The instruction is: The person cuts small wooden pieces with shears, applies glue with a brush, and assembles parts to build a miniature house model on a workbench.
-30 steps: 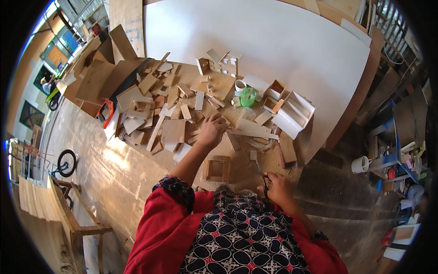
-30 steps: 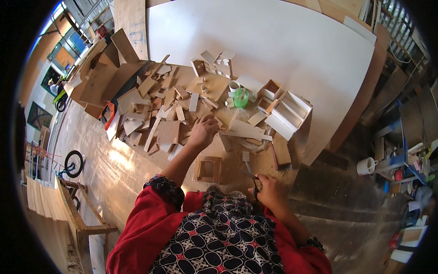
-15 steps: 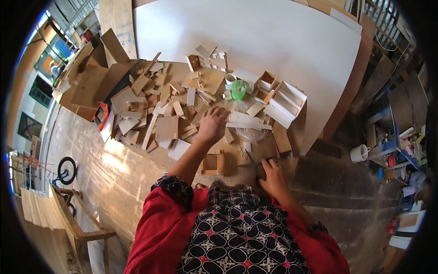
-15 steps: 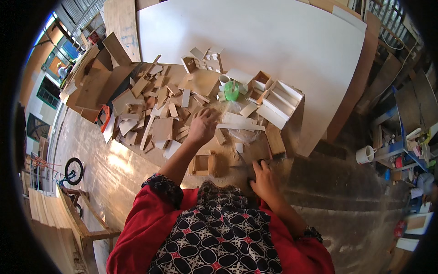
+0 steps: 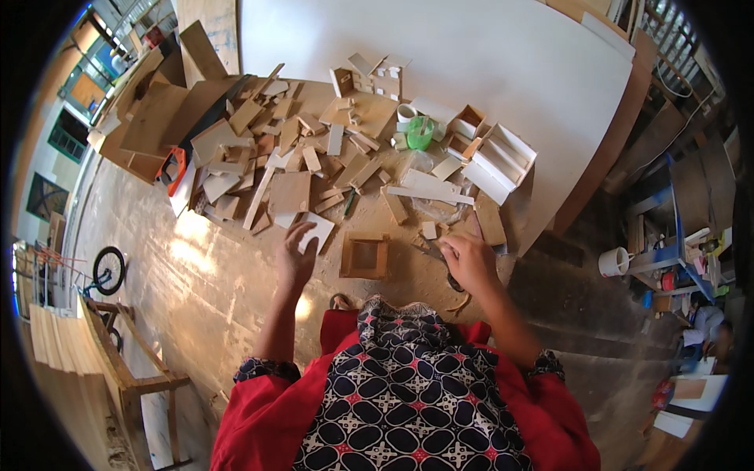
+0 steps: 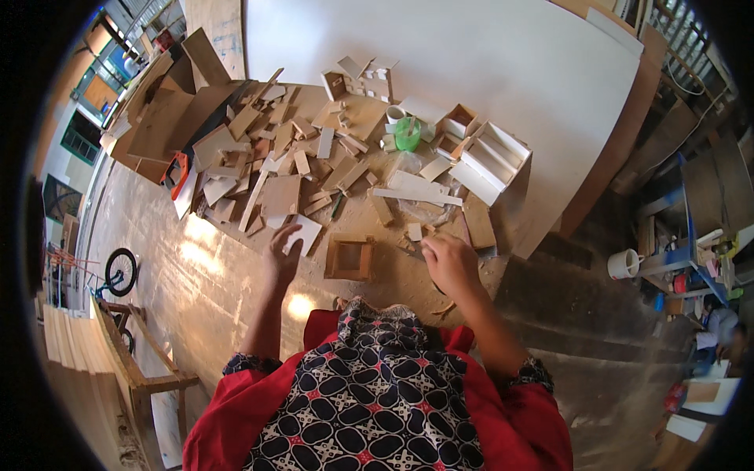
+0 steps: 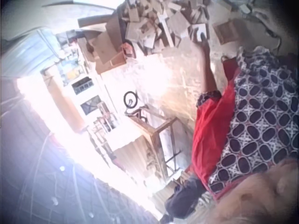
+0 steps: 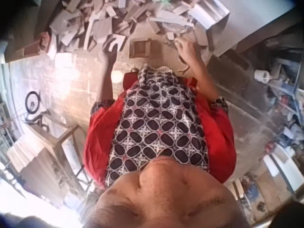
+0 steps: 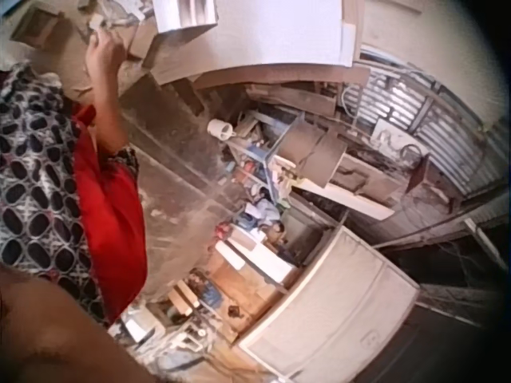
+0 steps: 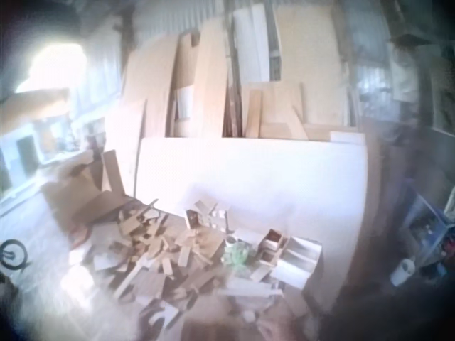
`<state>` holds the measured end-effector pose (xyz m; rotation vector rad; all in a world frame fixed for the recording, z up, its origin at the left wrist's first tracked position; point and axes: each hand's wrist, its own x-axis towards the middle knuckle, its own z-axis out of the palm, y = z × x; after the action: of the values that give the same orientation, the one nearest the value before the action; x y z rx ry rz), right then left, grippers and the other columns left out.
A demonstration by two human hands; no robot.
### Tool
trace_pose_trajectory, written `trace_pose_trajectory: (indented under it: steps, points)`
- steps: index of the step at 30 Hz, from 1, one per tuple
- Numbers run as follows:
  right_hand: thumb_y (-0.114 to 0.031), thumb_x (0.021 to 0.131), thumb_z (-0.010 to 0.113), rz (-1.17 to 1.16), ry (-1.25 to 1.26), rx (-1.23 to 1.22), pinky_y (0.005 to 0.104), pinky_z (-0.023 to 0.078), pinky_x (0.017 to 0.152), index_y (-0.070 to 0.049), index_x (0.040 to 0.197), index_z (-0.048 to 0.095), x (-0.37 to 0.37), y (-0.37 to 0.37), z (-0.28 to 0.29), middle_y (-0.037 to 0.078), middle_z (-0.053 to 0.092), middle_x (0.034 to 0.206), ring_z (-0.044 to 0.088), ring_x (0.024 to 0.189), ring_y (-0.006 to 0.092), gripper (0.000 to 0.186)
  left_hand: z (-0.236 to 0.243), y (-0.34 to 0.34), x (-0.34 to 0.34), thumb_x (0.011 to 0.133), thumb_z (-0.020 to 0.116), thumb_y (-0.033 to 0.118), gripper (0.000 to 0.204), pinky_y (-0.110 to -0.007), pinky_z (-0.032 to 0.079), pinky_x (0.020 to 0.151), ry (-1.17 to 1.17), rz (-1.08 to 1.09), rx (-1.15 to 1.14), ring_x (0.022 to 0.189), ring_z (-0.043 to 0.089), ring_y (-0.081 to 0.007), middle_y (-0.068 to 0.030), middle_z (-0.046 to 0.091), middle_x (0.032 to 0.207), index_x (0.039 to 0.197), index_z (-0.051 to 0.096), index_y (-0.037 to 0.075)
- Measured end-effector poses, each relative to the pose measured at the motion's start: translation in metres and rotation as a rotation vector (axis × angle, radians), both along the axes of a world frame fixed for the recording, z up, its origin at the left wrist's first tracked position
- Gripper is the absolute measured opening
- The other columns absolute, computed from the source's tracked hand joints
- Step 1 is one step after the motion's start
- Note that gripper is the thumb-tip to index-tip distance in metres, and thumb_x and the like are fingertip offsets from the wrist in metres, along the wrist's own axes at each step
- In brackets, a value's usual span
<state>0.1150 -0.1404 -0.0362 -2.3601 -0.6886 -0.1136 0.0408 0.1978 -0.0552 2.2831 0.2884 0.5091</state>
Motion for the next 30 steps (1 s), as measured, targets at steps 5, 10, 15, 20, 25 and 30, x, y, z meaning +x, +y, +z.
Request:
trace_pose_trajectory:
  steps: [5,10,15,20,25,30]
  points:
    - [-0.017,0.081,0.065,0.013,0.024,0.044,0.0427,0.05,0.069,-0.007,0.093,0.068,0.039,0.038,-0.024,0.016,0.063,0.085,0.062,0.078,0.0346,0.016,-0.026,-0.012,-0.03,0.075,0.063,0.002,0.03,-0.039,0.047,0.091,0.019,-0.011,-0.018,0.107,0.058,-0.0329,-0.0133,0.063,0.112,0.105,0.066,0.006]
    - [-0.024,0.076,0.073,0.02,0.044,-0.134,0.0426,0.051,0.071,-0.008,0.099,0.067,0.073,0.084,-0.026,0.015,0.065,0.087,0.063,0.081,0.0341,0.029,-0.035,-0.015,-0.041,0.07,0.062,0.001,0.034,-0.042,0.044,0.095,-0.011,-0.073,0.084,0.113,0.054,-0.0331,-0.0128,0.061,0.115,0.104,0.066,0.005]
    - [-0.025,0.072,0.076,-0.008,0.072,-0.273,0.0399,0.051,0.071,-0.009,0.105,0.066,0.09,0.111,-0.031,0.014,0.066,0.087,0.064,0.082,0.0312,0.038,-0.04,-0.011,-0.044,0.07,0.064,0.002,0.033,-0.042,0.044,0.097,-0.044,-0.1,0.108,0.115,0.053,-0.0336,-0.0128,0.061,0.117,0.103,0.067,0.006]
    - [-0.018,0.074,0.073,-0.004,-0.009,-0.095,0.04,0.051,0.075,-0.009,0.103,0.067,0.099,0.1,-0.02,0.012,0.065,0.091,0.064,0.085,0.0315,0.031,-0.045,-0.007,-0.046,0.07,0.066,0.003,0.032,-0.042,0.044,0.098,-0.059,-0.099,0.077,0.117,0.052,-0.0338,-0.0126,0.061,0.117,0.102,0.067,0.006]
    - [-0.015,0.076,0.071,-0.11,-0.042,-0.335,0.0387,0.05,0.078,-0.007,0.105,0.068,0.114,0.067,-0.026,0.011,0.065,0.098,0.062,0.091,0.0304,0.03,-0.045,-0.005,-0.045,0.069,0.067,0.003,0.033,-0.042,0.043,0.099,-0.05,-0.117,0.0,0.118,0.052,-0.0337,-0.0128,0.061,0.118,0.101,0.068,0.006]
    - [-0.011,0.074,0.072,-0.107,-0.01,-0.285,0.0379,0.05,0.079,-0.009,0.097,0.069,0.111,0.058,-0.036,0.01,0.064,0.097,0.062,0.093,0.0293,0.024,-0.044,-0.003,-0.045,0.068,0.067,0.003,0.033,-0.042,0.043,0.1,-0.037,-0.123,0.003,0.119,0.051,-0.0336,-0.0129,0.061,0.118,0.101,0.068,0.005]
